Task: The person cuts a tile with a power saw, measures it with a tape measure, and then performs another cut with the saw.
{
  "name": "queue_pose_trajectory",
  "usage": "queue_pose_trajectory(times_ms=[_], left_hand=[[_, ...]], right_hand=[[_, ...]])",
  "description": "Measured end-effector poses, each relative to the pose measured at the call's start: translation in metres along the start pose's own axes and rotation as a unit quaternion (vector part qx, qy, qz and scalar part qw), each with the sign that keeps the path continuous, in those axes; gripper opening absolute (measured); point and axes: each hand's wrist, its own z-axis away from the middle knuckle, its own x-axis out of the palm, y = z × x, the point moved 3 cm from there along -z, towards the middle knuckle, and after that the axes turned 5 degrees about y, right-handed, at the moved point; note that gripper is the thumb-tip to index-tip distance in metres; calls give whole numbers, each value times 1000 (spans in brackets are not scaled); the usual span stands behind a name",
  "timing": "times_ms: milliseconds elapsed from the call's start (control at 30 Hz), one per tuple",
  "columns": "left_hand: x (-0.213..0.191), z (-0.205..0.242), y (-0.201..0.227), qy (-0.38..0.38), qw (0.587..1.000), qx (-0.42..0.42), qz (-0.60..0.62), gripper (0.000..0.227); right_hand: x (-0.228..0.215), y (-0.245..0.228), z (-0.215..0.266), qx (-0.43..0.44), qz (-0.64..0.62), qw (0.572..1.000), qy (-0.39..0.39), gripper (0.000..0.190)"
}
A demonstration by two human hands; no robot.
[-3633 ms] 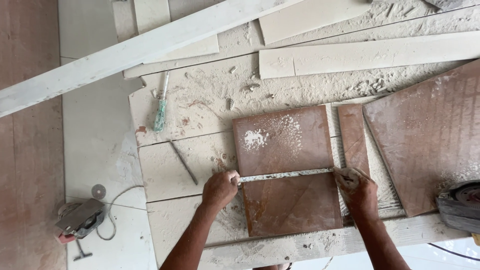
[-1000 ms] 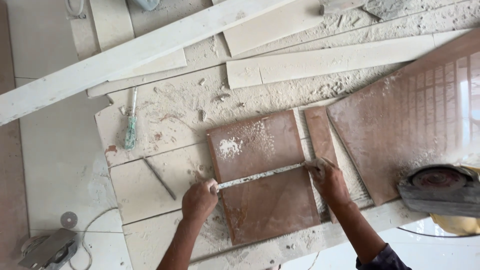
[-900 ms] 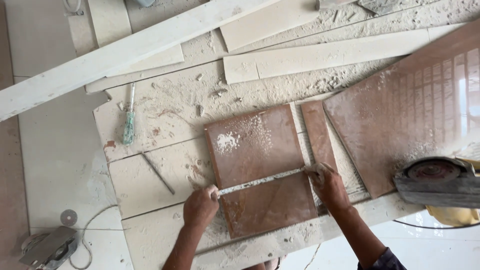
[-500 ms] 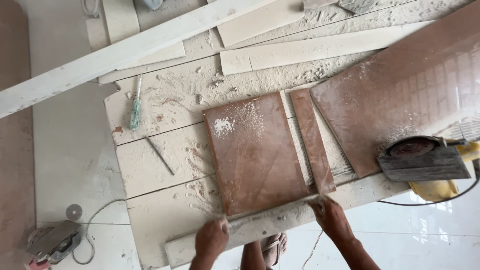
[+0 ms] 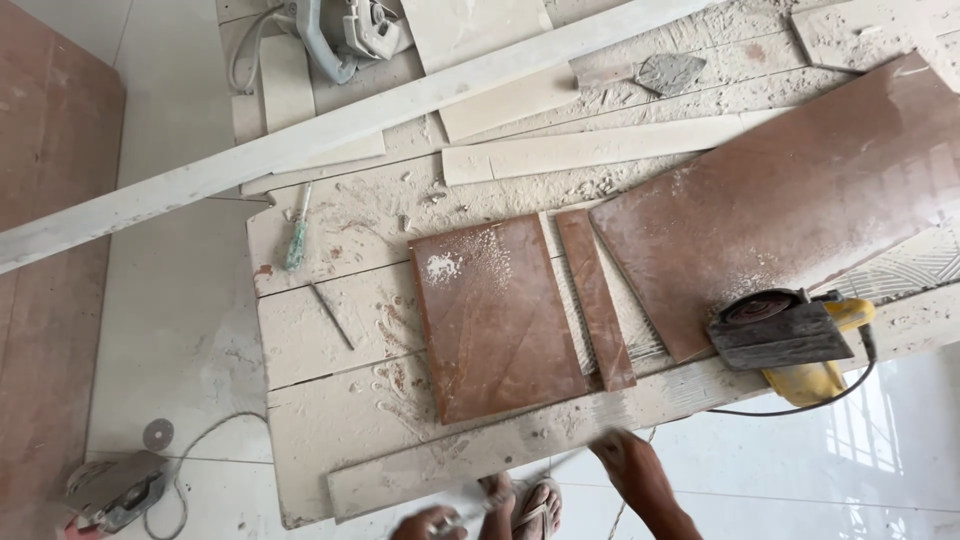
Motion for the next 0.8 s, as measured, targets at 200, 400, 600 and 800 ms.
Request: queue_pose_trajectory(times_ms=[200,400,600,800], left_hand=[[-158,-30,133,53,987,-120,92,76],[-217,-93,133,243,967,-75,17,80],[-212,-181,121,339,938,30,-71,54],[-197,-211,130,381,912,64,-134,44]], right_hand=[[-42,-130,-21,-145,-216,965,38,45],[13,6,-18,36,-353,935,-4,37],[-29,238,10,207,-324,920,79,43],[-194,242,-11,107,-302,914,248,35]])
